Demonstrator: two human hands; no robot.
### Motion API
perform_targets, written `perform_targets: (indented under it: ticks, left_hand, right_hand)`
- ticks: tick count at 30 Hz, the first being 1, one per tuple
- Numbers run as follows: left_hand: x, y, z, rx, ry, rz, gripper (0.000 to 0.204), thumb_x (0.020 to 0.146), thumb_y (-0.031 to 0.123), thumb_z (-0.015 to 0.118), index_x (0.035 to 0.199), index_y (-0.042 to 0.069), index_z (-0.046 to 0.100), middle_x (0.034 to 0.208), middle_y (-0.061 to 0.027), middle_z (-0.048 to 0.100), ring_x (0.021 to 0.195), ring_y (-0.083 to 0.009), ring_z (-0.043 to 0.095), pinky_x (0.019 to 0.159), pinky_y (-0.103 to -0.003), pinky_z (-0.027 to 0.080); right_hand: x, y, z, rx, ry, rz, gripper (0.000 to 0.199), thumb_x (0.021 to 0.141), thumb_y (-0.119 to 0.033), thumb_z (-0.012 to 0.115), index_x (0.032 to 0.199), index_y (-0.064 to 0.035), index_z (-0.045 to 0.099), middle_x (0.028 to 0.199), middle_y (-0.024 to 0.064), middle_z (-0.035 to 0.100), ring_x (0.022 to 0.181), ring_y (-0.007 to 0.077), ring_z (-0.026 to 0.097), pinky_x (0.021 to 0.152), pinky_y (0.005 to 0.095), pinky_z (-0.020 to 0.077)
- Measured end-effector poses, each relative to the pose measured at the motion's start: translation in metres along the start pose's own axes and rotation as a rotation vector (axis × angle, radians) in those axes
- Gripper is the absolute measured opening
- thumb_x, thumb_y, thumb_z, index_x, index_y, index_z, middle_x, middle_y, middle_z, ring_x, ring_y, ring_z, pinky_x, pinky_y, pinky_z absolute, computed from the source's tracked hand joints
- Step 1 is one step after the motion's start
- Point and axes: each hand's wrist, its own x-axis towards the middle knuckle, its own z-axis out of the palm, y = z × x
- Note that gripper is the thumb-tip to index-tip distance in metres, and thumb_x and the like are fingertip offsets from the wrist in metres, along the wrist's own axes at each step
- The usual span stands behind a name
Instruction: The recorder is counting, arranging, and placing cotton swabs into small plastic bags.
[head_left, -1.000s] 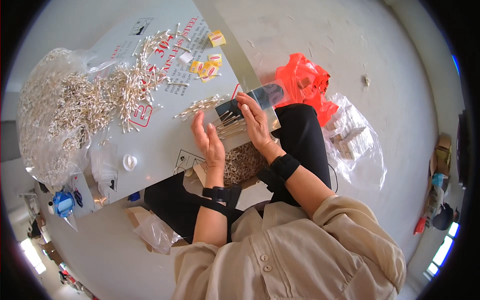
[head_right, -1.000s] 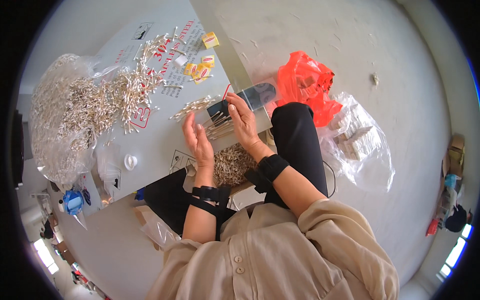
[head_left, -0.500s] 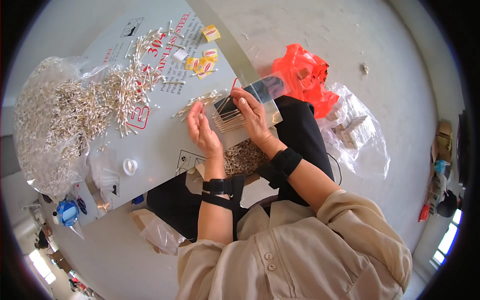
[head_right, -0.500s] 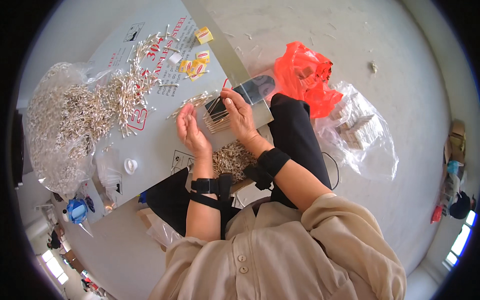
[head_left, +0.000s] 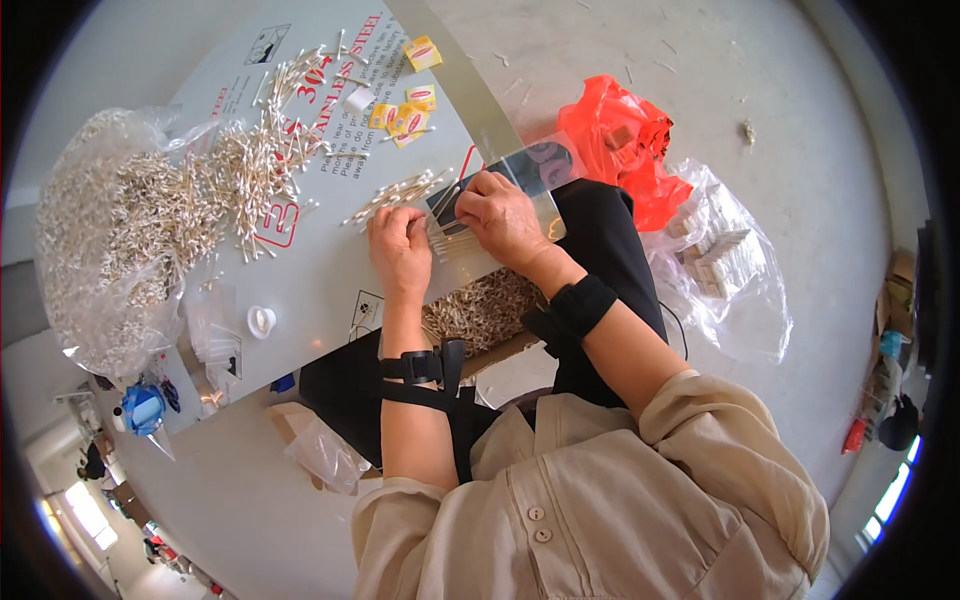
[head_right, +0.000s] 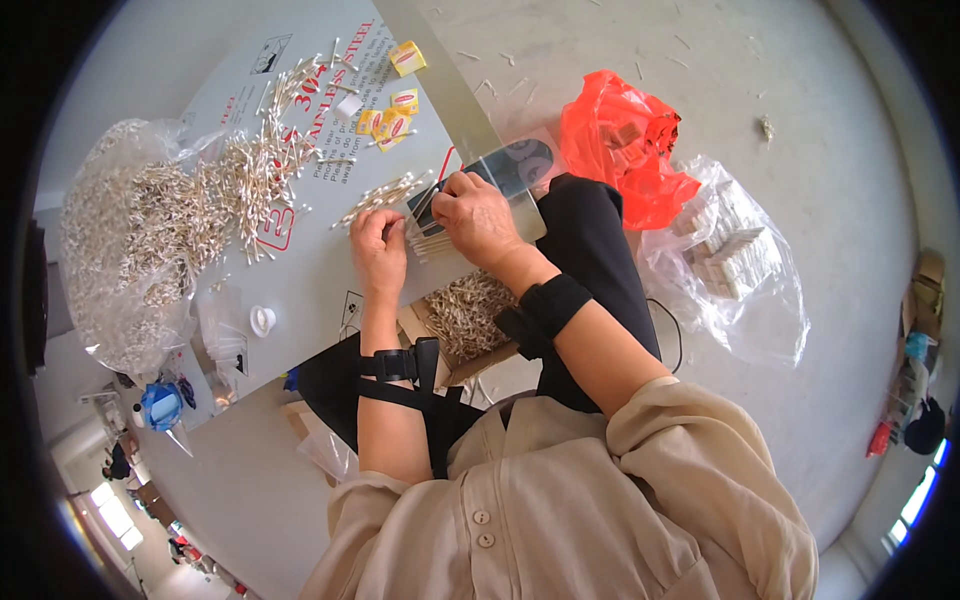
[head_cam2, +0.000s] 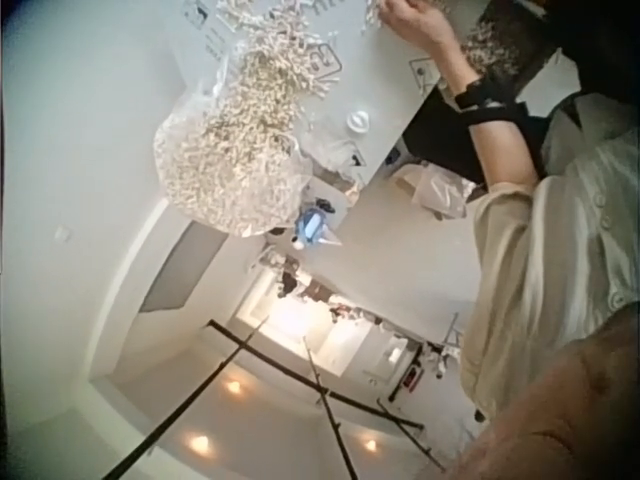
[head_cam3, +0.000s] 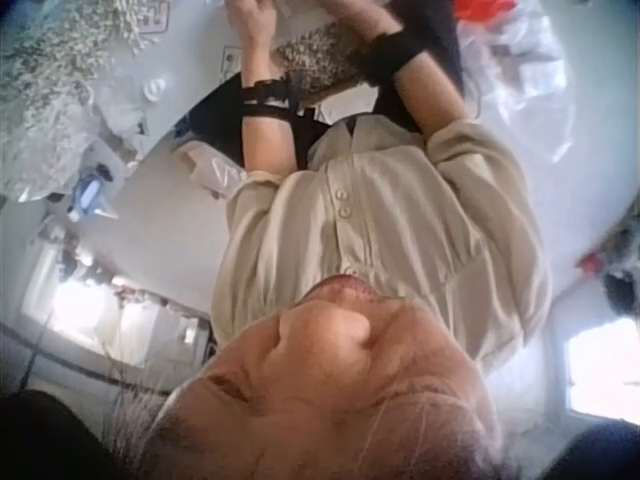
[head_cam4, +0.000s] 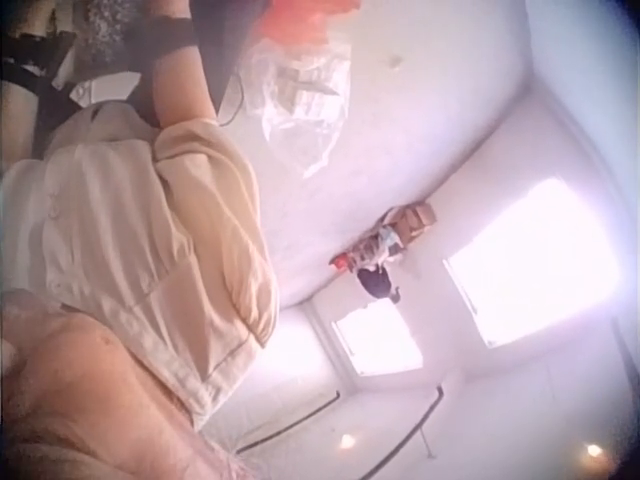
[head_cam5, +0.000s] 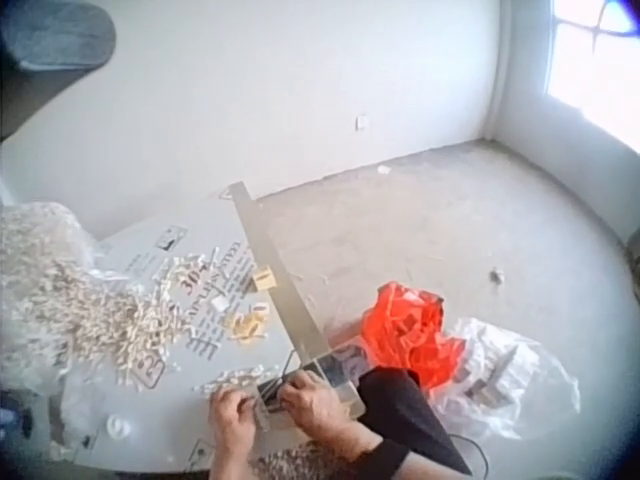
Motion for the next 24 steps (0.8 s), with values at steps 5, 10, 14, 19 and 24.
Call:
perform_targets:
  ticks: [5, 10, 14, 19, 24]
  left_hand:
    - [0.015, 0.014, -0.001, 0.105, -0.117, -0.022, 0.012, 0.074, 0.003, 0.073, 0.083, 0.006, 0.065, 0.087, -0.0071, 0.059, 0.089, -0.0278, 0.057, 0.077, -0.039, 0.048]
    - [0.031, 0.016, -0.008, 0.233, -0.214, 0.168, 0.015, 0.070, 0.001, 0.073, 0.081, 0.006, 0.066, 0.083, -0.0075, 0.057, 0.089, -0.0297, 0.056, 0.078, -0.041, 0.047]
    - [0.017, 0.012, -0.012, 0.215, -0.286, 0.173, 0.018, 0.071, 0.000, 0.072, 0.087, 0.006, 0.067, 0.092, -0.0081, 0.059, 0.094, -0.0303, 0.056, 0.083, -0.041, 0.048]
    - [-0.024, 0.041, 0.007, 0.326, -0.181, 0.279, 0.065, 0.080, 0.020, 0.072, 0.137, 0.002, 0.046, 0.147, -0.0180, 0.041, 0.137, -0.0351, 0.037, 0.112, -0.053, 0.029]
    - [-0.046, 0.052, 0.015, 0.394, -0.337, 0.130, 0.084, 0.080, 0.033, 0.073, 0.146, 0.001, 0.033, 0.155, -0.0188, 0.029, 0.146, -0.0340, 0.024, 0.116, -0.055, 0.019]
  right_hand:
    - [-0.002, 0.007, -0.001, 0.024, 0.008, -0.022, 0.006, 0.074, -0.008, 0.068, 0.077, -0.0103, 0.063, 0.085, 0.0044, 0.056, 0.086, 0.0274, 0.058, 0.073, 0.0384, 0.0486]
    - [0.000, 0.008, -0.003, 0.058, -0.020, -0.061, 0.008, 0.073, -0.006, 0.067, 0.079, -0.0101, 0.064, 0.085, 0.0054, 0.056, 0.085, 0.0283, 0.058, 0.073, 0.0377, 0.0487]
    - [-0.001, 0.006, -0.008, 0.180, 0.014, -0.044, 0.009, 0.077, -0.004, 0.066, 0.083, -0.0094, 0.067, 0.088, 0.0054, 0.056, 0.085, 0.0239, 0.058, 0.073, 0.0351, 0.0485]
    - [-0.013, 0.009, -0.001, 0.878, 0.320, 0.408, 0.016, 0.097, -0.007, 0.054, 0.106, 0.0008, 0.064, 0.117, 0.0063, 0.060, 0.105, 0.0126, 0.057, 0.091, 0.0280, 0.0472]
    - [-0.019, -0.006, 0.000, 1.077, 0.305, 0.478, 0.028, 0.102, -0.015, 0.048, 0.120, 0.0037, 0.060, 0.133, 0.0105, 0.055, 0.120, 0.0164, 0.054, 0.105, 0.0303, 0.0419]
